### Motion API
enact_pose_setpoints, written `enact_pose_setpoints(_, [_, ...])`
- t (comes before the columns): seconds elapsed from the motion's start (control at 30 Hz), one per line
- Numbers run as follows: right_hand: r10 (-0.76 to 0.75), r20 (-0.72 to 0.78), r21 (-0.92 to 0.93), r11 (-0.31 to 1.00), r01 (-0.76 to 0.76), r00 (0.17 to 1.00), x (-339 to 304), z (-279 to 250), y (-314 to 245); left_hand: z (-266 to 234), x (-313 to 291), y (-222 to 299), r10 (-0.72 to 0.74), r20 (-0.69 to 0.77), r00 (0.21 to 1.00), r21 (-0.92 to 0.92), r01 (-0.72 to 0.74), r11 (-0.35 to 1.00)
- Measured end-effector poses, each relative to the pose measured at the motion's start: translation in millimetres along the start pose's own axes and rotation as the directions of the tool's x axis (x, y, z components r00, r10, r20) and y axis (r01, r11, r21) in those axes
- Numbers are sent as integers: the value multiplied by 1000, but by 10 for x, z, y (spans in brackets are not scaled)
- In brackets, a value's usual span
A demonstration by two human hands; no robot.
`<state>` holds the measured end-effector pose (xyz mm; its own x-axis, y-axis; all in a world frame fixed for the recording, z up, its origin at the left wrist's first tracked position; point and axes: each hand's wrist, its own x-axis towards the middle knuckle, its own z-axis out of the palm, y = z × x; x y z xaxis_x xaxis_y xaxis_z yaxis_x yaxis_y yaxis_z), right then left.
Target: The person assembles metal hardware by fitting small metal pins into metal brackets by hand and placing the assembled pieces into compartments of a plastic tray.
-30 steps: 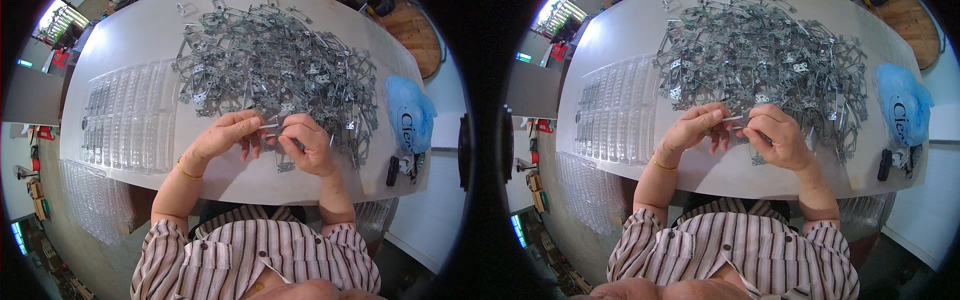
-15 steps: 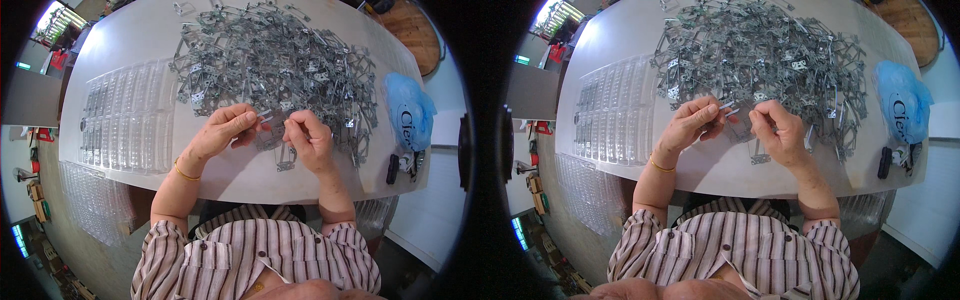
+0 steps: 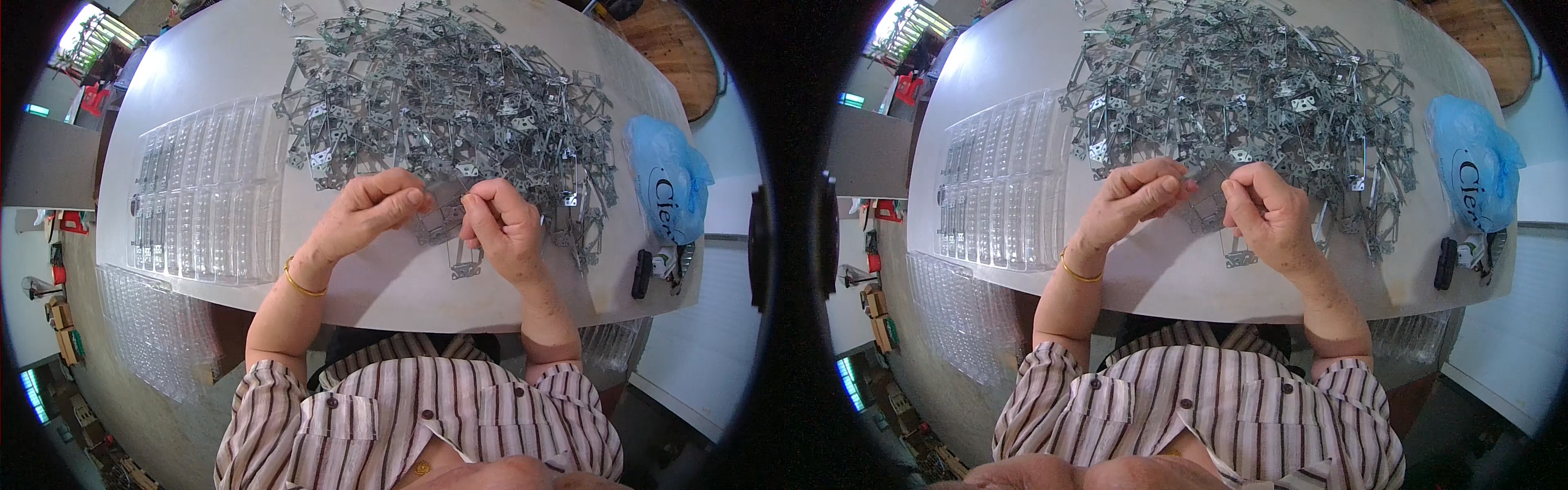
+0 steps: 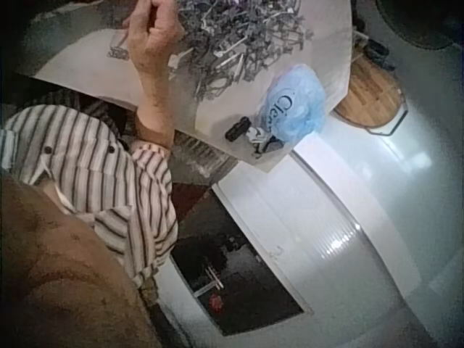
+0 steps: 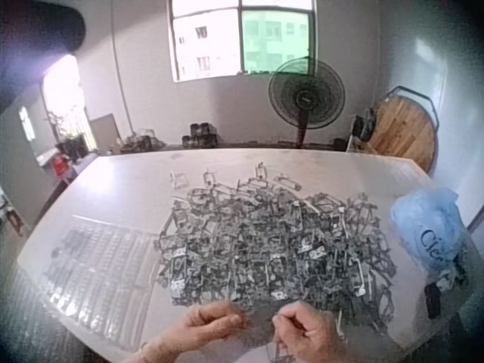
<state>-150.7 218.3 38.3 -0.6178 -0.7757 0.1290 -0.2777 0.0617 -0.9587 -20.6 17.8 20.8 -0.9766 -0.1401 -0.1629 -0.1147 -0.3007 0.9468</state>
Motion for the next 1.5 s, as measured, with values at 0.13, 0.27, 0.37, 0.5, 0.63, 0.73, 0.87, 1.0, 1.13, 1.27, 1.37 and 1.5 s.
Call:
enact_pose_setpoints(0.13, [83,6,11,996,-83,996,0,21,-31,40,51,-66,271,113,956,337,-294,894])
enact_pose_setpoints(0.27, [200,-10,187,963,-195,980,10,58,-7,51,33,-47,244,112,963,338,-267,902])
enact_pose_setpoints(0.37, [218,153,290,923,-255,964,39,-23,62,28,19,-6,205,135,969,439,-244,865])
enact_pose_setpoints(0.5, [231,248,391,864,-316,941,66,-103,79,32,32,-8,250,183,951,485,-309,818])
enact_pose_setpoints(0.63, [317,289,406,814,-415,903,66,-125,53,59,27,-5,280,207,937,434,-345,832])
enact_pose_setpoints(0.73, [309,290,400,821,-408,906,70,-167,95,84,13,21,291,233,928,438,-367,820])
enact_pose_setpoints(0.87, [231,237,342,890,-303,944,65,-175,145,60,26,-12,293,327,898,397,-413,820])
enact_pose_setpoints(1.0, [207,164,491,831,-262,964,67,-193,191,94,7,-23,172,413,894,385,-342,857])
enact_pose_setpoints(1.13, [276,-40,454,861,-229,960,79,-136,-43,-28,-22,-16,100,152,983,-81,-89,993])
enact_pose_setpoints(1.27, [277,134,341,889,-306,952,60,-64,44,-39,22,-44,76,32,997,-291,-64,955])
enact_pose_setpoints(1.37, [231,184,378,881,-286,955,45,-48,61,-31,42,-44,89,25,996,-302,-77,950])
enact_pose_setpoints(1.5, [238,192,363,884,-294,952,37,-59,63,-28,26,-64,89,30,996,-275,-77,958])
